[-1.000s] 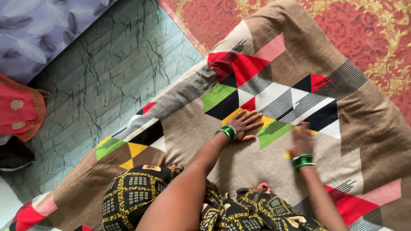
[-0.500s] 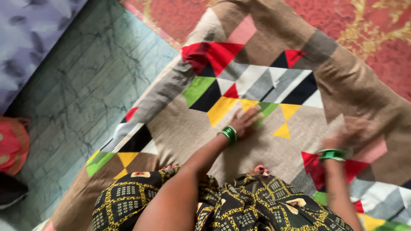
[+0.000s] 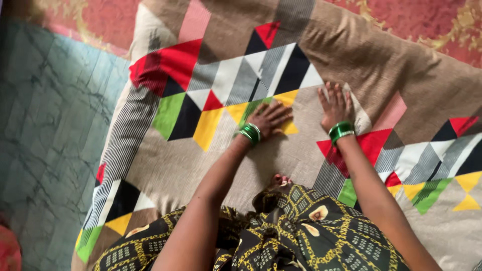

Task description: The person uses their hands to smooth out and flatten a patterned blanket laid out on a floor surface.

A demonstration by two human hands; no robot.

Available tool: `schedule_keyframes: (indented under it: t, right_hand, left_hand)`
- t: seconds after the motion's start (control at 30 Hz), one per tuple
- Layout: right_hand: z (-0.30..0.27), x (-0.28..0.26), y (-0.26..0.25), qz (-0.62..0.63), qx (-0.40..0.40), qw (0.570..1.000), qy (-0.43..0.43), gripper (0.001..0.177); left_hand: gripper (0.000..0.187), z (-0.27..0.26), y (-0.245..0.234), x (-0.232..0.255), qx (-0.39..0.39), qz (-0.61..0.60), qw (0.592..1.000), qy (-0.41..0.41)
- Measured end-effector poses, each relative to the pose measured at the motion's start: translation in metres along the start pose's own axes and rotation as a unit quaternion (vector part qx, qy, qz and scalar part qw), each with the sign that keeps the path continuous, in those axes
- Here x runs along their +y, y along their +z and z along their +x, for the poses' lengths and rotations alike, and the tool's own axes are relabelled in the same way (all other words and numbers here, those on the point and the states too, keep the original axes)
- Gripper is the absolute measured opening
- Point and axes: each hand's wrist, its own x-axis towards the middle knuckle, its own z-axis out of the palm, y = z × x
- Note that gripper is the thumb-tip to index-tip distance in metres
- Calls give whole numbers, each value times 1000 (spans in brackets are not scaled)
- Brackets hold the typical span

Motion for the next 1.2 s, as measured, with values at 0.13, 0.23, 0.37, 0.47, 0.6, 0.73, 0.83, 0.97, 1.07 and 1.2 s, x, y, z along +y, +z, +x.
schedule_keyframes:
  t: [0.13,0.23,0.37,0.47,0.6,0.73,0.83,0.97,1.07,1.2]
  right_hand:
    - [25,35,-6,64,67,995,35,92]
    - [36,78,1,94,46,990,92,96]
    - [23,144,28,13,76,983,165,100]
    - [-1,165,50,77,50,916,390,96]
    - [-72,139,67,159,96,810,557,107]
    - [-115,83,73,189,24,835,516,109]
    - [-104,74,76,152,-29,829,537,109]
    - [-87,73,74,139,-15,816,561,105]
    - [-66,78,72,170,-4,787,593,103]
    - [-30,96,69,186,-21,789,585,111]
  left_hand:
    - [70,27,-23,-38,40,23,999,-22]
    - [69,42,-36,-58,58,7,997,-59]
    - [70,56,-40,-57,53,5,993,-107]
    - [73,53,-36,-44,65,45,990,-121]
    - [78,61,-28,-32,27,66,978,-195]
    - [79,60,-25,-32,2,60,976,-210]
    - [81,61,-22,-34,0,82,974,-210]
    - [80,63,-17,-35,2,96,973,-209]
    - [79,62,-17,-32,27,86,974,-206]
    - [74,59,-18,-25,73,94,971,-206]
